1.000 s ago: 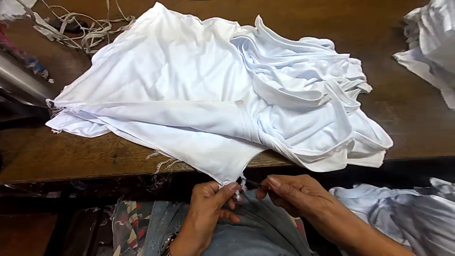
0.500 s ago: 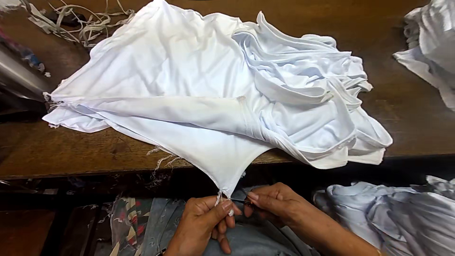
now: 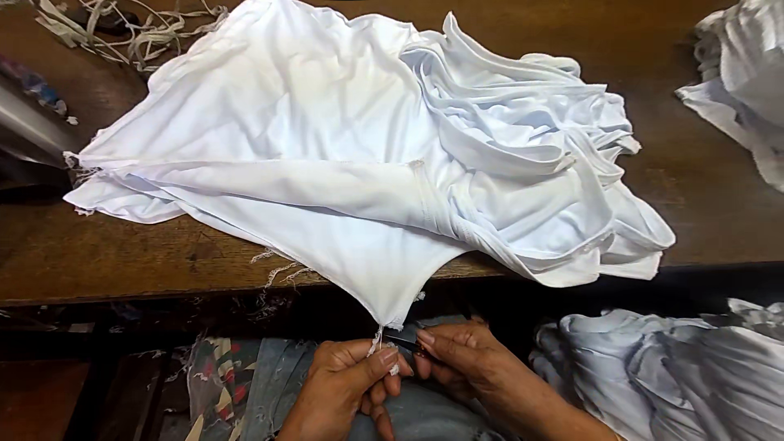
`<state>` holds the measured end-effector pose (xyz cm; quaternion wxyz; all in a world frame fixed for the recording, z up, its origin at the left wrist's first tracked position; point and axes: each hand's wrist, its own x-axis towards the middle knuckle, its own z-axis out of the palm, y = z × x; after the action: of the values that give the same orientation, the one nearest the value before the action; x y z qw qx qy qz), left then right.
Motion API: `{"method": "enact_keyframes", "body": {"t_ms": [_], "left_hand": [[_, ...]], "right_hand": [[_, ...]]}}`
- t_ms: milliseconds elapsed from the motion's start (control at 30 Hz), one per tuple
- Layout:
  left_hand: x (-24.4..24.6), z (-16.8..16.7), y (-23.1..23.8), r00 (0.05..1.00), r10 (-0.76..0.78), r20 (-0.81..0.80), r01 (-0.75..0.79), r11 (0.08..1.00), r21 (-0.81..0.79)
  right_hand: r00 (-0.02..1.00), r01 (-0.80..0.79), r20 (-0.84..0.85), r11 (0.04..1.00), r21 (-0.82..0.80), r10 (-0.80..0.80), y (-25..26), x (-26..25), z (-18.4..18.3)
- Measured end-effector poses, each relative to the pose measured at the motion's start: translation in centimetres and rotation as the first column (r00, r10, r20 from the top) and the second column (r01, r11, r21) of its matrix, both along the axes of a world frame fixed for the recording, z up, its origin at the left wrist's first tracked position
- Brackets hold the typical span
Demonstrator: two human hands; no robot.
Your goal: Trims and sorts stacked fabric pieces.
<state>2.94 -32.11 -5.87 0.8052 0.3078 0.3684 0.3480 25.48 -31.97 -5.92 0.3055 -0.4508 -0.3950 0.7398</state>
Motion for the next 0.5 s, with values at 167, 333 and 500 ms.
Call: {"method": "enact_keyframes", "body": {"t_ms": [167,333,500], "left_hand": [[-0.2,0.1,-0.1,1.0,-0.008,0.006,0.008,1.0,0.018],[-0.3,0.0,-0.1,1.0,-0.005,0.008,0.005,1.0,0.025],[-0.2,-0.1,-0.3,0.999,-0.034,0.009,0.034,0.999,0.035]], "right_hand": [[0.988,-0.009,-0.152,0.994,-0.112,-0.009,-0.3,-0.7,0.1],[0.987,0.049,-0.146,0.992,-0.113,-0.065,0.2,-1.7,0.4],[0.991,0.117,-0.062,0.991,-0.071,-0.121,0.2,-2.4,0.5]]}}
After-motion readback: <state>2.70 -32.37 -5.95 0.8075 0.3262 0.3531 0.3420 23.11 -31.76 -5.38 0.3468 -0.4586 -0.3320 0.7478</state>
